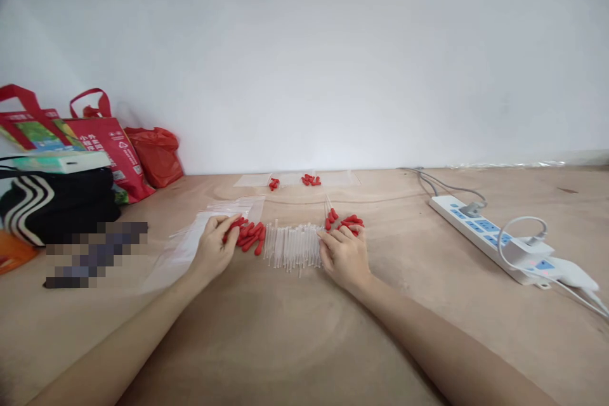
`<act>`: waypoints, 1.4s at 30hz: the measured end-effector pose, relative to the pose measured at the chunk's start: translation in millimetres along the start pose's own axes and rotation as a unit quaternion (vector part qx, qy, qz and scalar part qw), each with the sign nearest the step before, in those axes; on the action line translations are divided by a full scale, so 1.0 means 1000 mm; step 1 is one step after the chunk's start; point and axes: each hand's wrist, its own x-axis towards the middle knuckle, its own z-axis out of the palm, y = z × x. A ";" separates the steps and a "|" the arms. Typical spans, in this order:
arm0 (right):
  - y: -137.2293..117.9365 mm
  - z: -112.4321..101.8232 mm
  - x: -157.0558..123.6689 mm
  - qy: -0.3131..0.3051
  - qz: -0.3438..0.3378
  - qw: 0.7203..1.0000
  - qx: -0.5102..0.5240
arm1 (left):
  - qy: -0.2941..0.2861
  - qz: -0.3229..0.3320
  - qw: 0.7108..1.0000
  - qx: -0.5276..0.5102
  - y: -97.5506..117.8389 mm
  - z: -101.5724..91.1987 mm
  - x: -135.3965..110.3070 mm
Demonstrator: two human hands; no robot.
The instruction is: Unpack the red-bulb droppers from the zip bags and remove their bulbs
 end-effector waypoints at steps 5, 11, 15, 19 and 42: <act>-0.004 0.013 0.009 -0.013 0.003 0.998 -0.054 | -0.032 -0.129 0.991 -0.004 -0.024 -0.005 0.012; -0.010 0.013 0.010 -0.066 -0.015 0.996 -0.057 | -0.087 -0.122 0.986 0.067 -0.030 0.001 0.018; -0.011 0.008 0.008 -0.104 -0.028 0.993 -0.040 | -0.091 -0.086 0.988 0.093 -0.032 0.003 0.017; -0.010 0.005 0.007 -0.133 -0.030 0.990 -0.026 | -0.019 -0.006 0.993 0.113 -0.018 0.001 0.011; 0.055 0.028 0.069 -0.313 0.318 0.888 -0.109 | -0.124 0.221 0.967 0.009 0.063 0.037 -0.015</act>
